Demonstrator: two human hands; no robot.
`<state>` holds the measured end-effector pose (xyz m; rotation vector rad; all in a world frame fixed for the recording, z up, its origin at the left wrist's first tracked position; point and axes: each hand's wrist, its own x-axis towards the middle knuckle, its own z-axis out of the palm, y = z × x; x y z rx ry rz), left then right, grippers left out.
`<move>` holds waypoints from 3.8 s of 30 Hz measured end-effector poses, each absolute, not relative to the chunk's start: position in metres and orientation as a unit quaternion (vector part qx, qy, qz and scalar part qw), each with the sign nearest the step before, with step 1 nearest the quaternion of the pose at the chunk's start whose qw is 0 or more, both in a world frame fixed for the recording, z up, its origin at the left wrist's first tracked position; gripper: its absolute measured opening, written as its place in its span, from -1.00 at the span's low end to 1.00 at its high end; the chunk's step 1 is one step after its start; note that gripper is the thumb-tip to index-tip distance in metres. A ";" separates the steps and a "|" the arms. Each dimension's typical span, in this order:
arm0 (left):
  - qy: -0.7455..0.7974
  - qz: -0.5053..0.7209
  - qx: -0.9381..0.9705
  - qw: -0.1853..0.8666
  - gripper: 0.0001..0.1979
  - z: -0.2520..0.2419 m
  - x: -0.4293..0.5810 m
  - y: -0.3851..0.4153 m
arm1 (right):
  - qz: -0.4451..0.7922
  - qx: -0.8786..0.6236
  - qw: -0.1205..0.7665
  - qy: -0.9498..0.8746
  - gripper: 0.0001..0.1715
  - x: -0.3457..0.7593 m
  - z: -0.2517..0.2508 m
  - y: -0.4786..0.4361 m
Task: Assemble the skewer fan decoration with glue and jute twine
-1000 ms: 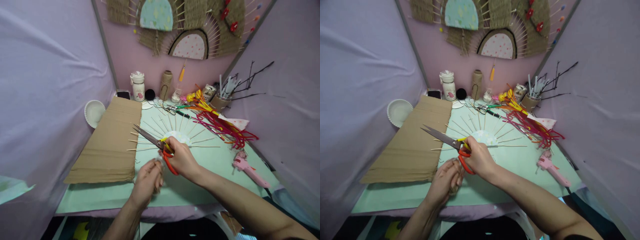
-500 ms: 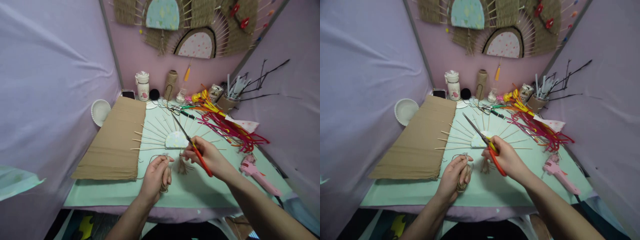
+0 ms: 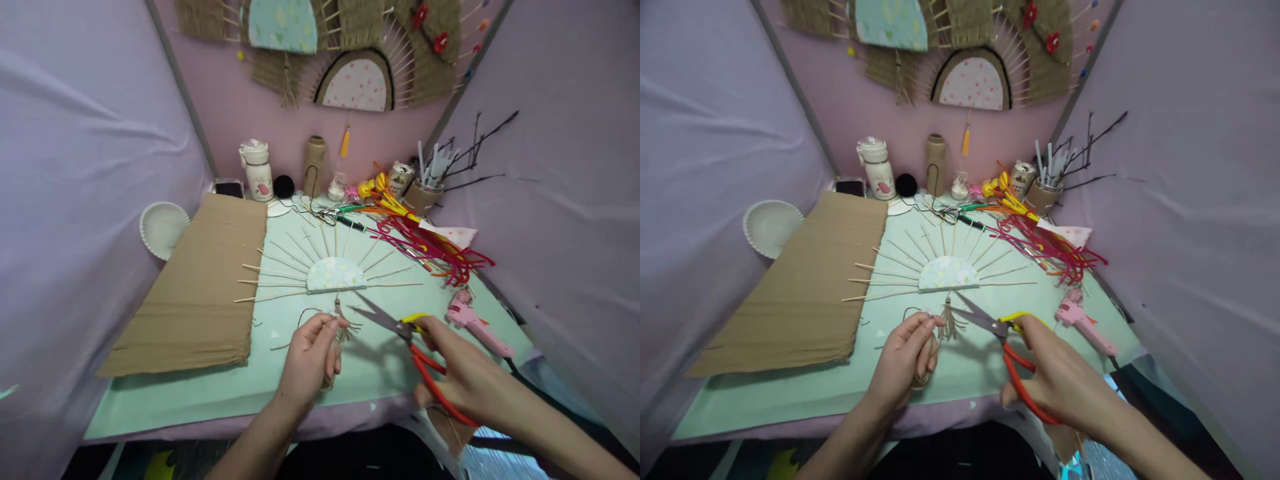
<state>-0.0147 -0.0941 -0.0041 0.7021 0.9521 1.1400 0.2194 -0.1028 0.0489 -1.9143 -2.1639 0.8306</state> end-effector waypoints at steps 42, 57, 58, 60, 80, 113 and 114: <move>0.429 0.473 0.432 0.637 -0.70 -0.011 -0.020 -0.101 | 0.566 -0.531 0.104 -0.622 -0.68 0.183 0.047 -0.097; 0.347 0.524 0.382 0.677 -0.74 0.000 -0.043 -0.090 | 0.671 -0.449 0.158 -0.568 -0.29 0.160 0.040 -0.091; 0.346 0.527 0.383 0.675 -0.74 0.002 -0.045 -0.090 | 0.667 -0.446 0.159 -0.575 -0.31 0.158 0.039 -0.090; 0.354 0.526 0.390 0.668 -0.73 0.004 -0.048 -0.089 | 0.650 -0.452 0.160 -0.590 -0.39 0.156 0.037 -0.086; 0.552 0.478 0.401 0.553 -0.73 0.008 -0.030 -0.085 | 0.402 -0.601 0.095 -0.684 -0.52 0.152 0.028 -0.096; 0.445 0.534 0.320 0.644 -0.82 -0.020 -0.017 -0.090 | 0.389 -0.596 0.059 -0.700 -0.49 0.148 0.031 -0.094; 0.445 0.532 0.321 0.645 -0.81 -0.019 -0.017 -0.090 | 0.389 -0.595 0.057 -0.701 -0.50 0.148 0.031 -0.094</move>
